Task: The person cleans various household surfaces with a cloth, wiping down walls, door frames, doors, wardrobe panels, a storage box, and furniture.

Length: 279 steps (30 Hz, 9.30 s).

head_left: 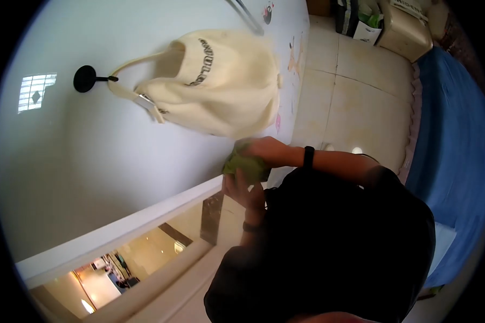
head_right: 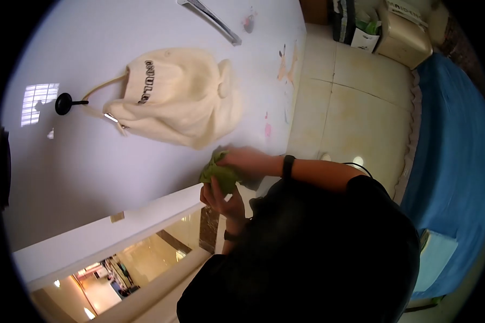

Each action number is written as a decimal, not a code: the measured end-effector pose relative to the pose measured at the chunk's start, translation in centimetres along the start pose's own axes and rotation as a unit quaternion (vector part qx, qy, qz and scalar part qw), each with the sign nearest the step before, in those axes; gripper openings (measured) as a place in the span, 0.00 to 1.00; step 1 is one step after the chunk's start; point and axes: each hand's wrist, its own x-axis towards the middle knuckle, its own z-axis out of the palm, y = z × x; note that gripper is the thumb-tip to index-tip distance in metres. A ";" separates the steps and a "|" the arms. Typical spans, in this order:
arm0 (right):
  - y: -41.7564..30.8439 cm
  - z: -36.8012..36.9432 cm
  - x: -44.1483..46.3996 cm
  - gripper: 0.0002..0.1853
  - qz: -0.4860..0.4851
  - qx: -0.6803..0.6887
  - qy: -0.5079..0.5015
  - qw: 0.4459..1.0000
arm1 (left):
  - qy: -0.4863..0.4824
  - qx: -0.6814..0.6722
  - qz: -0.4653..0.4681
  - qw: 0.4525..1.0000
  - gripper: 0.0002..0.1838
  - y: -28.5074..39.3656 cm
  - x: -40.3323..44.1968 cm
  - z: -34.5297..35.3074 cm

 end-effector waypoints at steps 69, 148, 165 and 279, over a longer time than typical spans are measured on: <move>14.9 -8.8 3.5 0.22 0.137 0.088 0.331 0.929 | -0.133 -0.026 0.021 0.991 0.30 7.0 11.6 21.0; 18.6 -33.3 17.6 0.30 -0.166 0.102 -0.249 0.949 | 0.226 0.118 -0.420 0.871 0.29 19.8 27.4 27.0; 25.2 -46.3 22.9 0.29 -0.113 0.155 0.076 0.978 | 0.193 0.032 -0.056 0.979 0.30 20.0 46.0 34.4; 26.4 -48.4 22.5 0.21 -0.078 -0.068 0.200 0.974 | 0.222 -0.118 -0.053 0.966 0.30 19.3 45.9 37.6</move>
